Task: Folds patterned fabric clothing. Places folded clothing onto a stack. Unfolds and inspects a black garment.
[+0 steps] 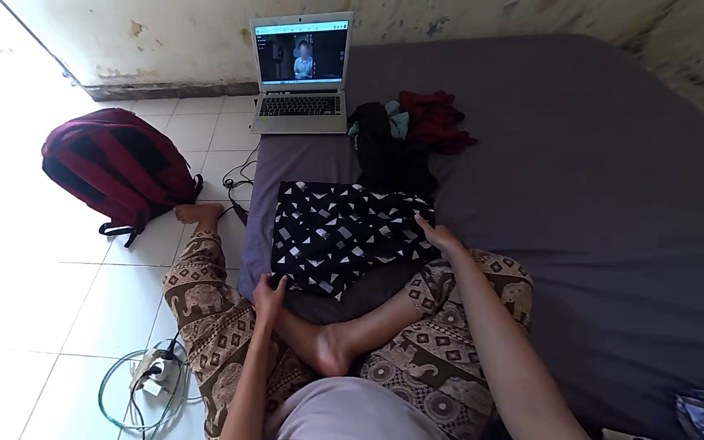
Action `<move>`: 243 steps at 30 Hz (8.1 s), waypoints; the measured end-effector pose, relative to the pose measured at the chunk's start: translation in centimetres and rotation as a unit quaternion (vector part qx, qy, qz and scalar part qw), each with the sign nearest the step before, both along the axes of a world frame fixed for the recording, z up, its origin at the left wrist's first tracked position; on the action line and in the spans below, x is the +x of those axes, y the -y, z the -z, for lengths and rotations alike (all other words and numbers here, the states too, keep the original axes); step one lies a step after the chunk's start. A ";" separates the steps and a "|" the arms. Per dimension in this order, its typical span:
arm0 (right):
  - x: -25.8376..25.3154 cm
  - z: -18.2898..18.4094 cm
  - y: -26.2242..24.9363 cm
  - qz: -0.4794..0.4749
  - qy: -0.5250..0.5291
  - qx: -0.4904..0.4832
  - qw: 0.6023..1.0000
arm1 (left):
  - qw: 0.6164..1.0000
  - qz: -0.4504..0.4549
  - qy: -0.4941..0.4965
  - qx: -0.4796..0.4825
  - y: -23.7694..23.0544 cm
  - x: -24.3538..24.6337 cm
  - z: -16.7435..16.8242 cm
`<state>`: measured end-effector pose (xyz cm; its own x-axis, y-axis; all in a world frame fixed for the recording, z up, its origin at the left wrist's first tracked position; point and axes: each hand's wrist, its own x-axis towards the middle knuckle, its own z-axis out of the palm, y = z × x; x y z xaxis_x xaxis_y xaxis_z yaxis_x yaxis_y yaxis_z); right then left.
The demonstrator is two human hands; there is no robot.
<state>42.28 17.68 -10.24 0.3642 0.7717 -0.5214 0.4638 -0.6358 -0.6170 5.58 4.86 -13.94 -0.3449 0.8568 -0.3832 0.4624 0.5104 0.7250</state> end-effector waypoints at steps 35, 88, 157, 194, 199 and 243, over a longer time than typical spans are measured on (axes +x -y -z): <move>0.3 1.2 -0.1 -0.003 -0.019 0.022 1.000 | 0.782 0.321 -0.221 0.486 0.3 5.4 4.6; -6.7 -25.6 11.7 -0.105 -0.265 0.461 0.840 | 0.738 -0.151 -0.237 0.613 -5.2 1.0 -12.8; -1.3 -4.6 -0.9 0.020 -0.105 0.161 0.981 | 0.932 0.150 -0.124 0.306 -15.8 -8.5 -11.4; -1.5 2.8 -1.8 0.017 0.045 0.154 0.987 | 0.995 -0.031 -0.029 0.091 -20.8 -4.5 1.4; -1.7 2.0 -2.7 0.005 0.009 0.104 0.995 | 0.999 -0.031 0.000 0.030 -21.2 -4.3 -0.3; -1.6 1.0 1.7 -0.127 0.007 0.086 0.988 | 0.984 0.140 -0.066 0.087 -1.4 -8.7 0.9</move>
